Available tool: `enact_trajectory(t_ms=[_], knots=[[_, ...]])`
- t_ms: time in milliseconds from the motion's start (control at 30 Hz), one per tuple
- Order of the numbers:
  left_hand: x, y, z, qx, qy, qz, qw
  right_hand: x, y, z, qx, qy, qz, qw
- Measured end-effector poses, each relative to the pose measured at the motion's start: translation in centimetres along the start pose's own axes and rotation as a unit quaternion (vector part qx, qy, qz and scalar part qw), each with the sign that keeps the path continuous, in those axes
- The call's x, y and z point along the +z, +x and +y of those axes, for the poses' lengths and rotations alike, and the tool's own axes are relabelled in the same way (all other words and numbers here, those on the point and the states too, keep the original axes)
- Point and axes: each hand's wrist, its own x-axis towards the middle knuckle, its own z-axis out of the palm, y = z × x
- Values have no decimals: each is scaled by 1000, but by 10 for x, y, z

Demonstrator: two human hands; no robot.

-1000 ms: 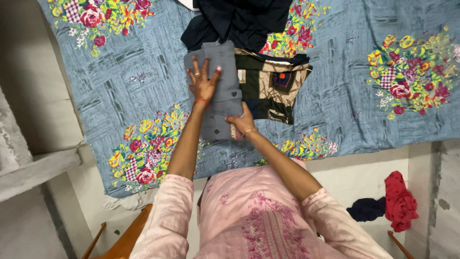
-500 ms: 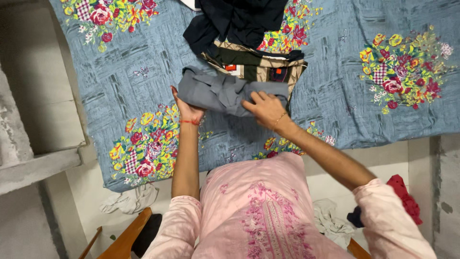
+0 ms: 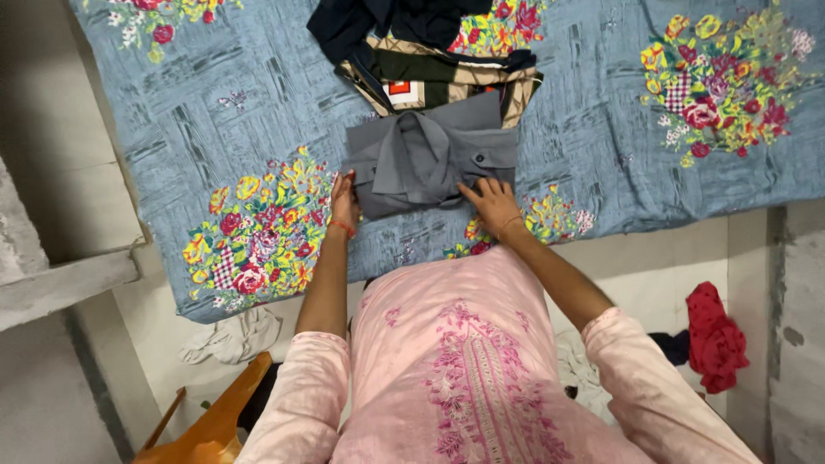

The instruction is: The person folds a grey shirt by smoothing it out on a bed, folding the sleeves inward, and then folding the body into a rectangle before moving it to a stack on another bed.

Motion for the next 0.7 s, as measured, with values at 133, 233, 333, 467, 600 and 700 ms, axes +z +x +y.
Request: enact_trajectory(t_ms=[133,233,333,467,600,700], knots=[[12,-17,3,239,318,99,912,5,-2,1,90,82,95,988],[27,-40,27,340,490,132,792,1,5,6,155,119,180,964],[55,-47,52,385,513,101,761,-11,27,15,178,104,229,951],[92,-31,72,316,588,70,742,-23,56,27,124,85,242,958],[104,-19,82,286,622,28,728,-23,81,35,75,52,193,977],[99,0,74,273,628,-17,728,-20,92,36,91,60,150,983]])
